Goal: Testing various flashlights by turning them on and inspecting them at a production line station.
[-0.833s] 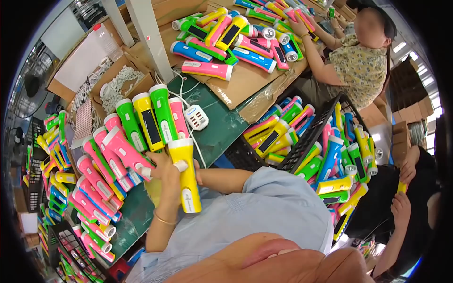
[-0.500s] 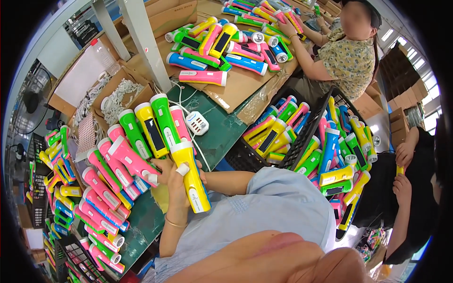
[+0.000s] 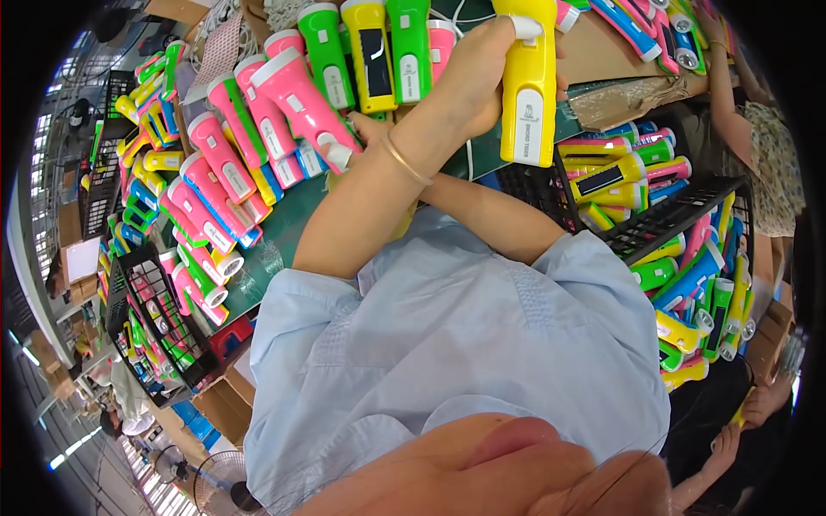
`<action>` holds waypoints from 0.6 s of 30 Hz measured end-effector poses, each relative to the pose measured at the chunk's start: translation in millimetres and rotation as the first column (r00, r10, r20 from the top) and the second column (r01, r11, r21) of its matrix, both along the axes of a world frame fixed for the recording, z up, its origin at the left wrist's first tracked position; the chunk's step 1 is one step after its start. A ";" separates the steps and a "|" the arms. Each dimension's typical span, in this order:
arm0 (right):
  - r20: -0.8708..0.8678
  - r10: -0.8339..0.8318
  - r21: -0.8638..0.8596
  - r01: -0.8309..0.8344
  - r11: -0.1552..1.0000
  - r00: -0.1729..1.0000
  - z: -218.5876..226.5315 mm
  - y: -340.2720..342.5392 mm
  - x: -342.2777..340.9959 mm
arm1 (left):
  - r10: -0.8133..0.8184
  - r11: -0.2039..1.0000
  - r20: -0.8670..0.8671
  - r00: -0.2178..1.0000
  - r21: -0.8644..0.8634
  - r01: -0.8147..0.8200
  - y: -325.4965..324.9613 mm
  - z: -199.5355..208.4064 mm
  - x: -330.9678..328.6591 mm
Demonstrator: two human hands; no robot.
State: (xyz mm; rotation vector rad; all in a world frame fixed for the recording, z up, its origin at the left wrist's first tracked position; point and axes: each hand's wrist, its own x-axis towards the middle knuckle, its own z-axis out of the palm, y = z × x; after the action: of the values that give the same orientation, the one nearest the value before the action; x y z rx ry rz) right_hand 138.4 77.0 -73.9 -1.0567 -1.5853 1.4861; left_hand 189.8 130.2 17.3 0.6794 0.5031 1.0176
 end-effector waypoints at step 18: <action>0.202 -0.014 0.171 -0.022 0.985 0.979 32.3 21.2 57.3 | -0.304 0.951 -0.025 0.952 -0.069 0.302 39.7 -16.3 111.3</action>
State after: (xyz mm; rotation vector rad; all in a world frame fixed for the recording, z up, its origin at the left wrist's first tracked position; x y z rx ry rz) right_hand 195.7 98.2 -41.6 -1.1332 -1.8229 1.2485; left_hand 301.1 170.0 1.0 0.6939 0.4443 0.6982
